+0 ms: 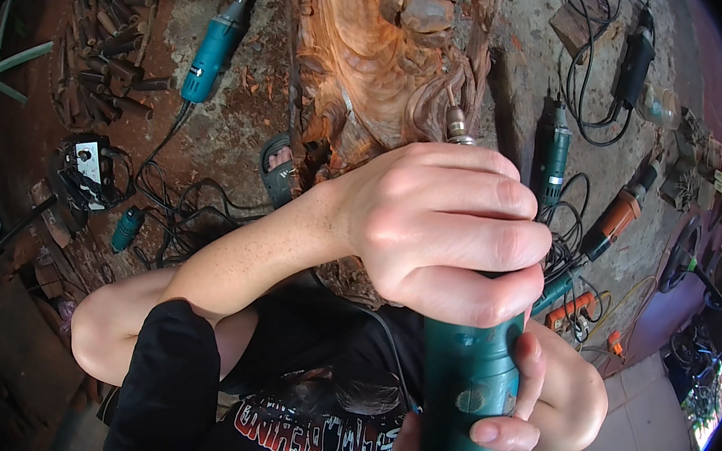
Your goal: The person uses a green rotary carving tool to shape and smooth a large piece of wood. They hold the tool with both hands and move it along the surface, removing material and refining the contours of the wood sculpture.
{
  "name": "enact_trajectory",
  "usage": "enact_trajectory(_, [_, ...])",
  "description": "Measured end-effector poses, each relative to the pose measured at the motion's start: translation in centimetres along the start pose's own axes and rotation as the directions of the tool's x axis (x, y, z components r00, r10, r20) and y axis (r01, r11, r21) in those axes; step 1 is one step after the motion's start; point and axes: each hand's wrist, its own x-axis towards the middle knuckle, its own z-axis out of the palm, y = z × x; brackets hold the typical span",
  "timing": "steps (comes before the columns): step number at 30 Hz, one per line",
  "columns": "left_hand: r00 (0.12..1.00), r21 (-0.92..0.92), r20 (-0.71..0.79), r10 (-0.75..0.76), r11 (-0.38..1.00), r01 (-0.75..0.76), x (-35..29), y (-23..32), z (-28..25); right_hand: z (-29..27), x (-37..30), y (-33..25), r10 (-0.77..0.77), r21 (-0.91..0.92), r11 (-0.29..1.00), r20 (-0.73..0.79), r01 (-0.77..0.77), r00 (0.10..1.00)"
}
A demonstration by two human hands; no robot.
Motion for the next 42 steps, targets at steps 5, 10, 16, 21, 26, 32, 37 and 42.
enact_trajectory(5, [1.0,-0.006,-0.023,0.001,1.0,-0.001,-0.1,0.0,0.3,0.1,0.2,-0.3,0.012,0.008,1.0,-0.005,-0.012,1.0])
enact_trajectory(10, [0.999,0.011,-0.054,-0.007,1.0,0.008,0.1,-0.4,0.6,0.2,0.3,-0.7,0.025,0.009,1.0,-0.005,-0.025,1.0])
enact_trajectory(16, [0.996,0.016,-0.084,0.0,1.0,0.001,0.0,-0.5,0.9,0.2,0.4,-1.3,0.054,-0.001,0.999,-0.016,-0.054,0.998])
enact_trajectory(21, [0.994,0.025,-0.104,0.012,1.0,-0.009,-0.2,-0.4,0.9,0.5,0.8,-1.8,0.036,-0.028,0.999,-0.02,-0.037,0.999])
enact_trajectory(26, [0.996,0.017,-0.09,0.02,1.0,-0.019,-0.2,-0.3,0.6,-0.2,0.4,-1.3,0.017,-0.07,0.997,0.018,-0.016,1.0])
enact_trajectory(32, [0.994,0.009,-0.106,0.028,1.0,-0.027,-0.2,-0.2,0.6,-0.6,0.4,-0.7,0.007,-0.088,0.996,0.068,-0.001,0.998])
enact_trajectory(37, [0.997,0.004,-0.08,0.021,1.0,-0.021,-0.3,-0.1,0.3,-0.9,0.3,-0.2,0.001,-0.102,0.995,0.109,0.01,0.994])
enact_trajectory(42, [0.991,0.031,-0.136,0.007,1.0,-0.003,-0.5,0.2,0.6,-1.5,0.6,0.2,0.005,-0.123,0.992,0.157,0.014,0.988])
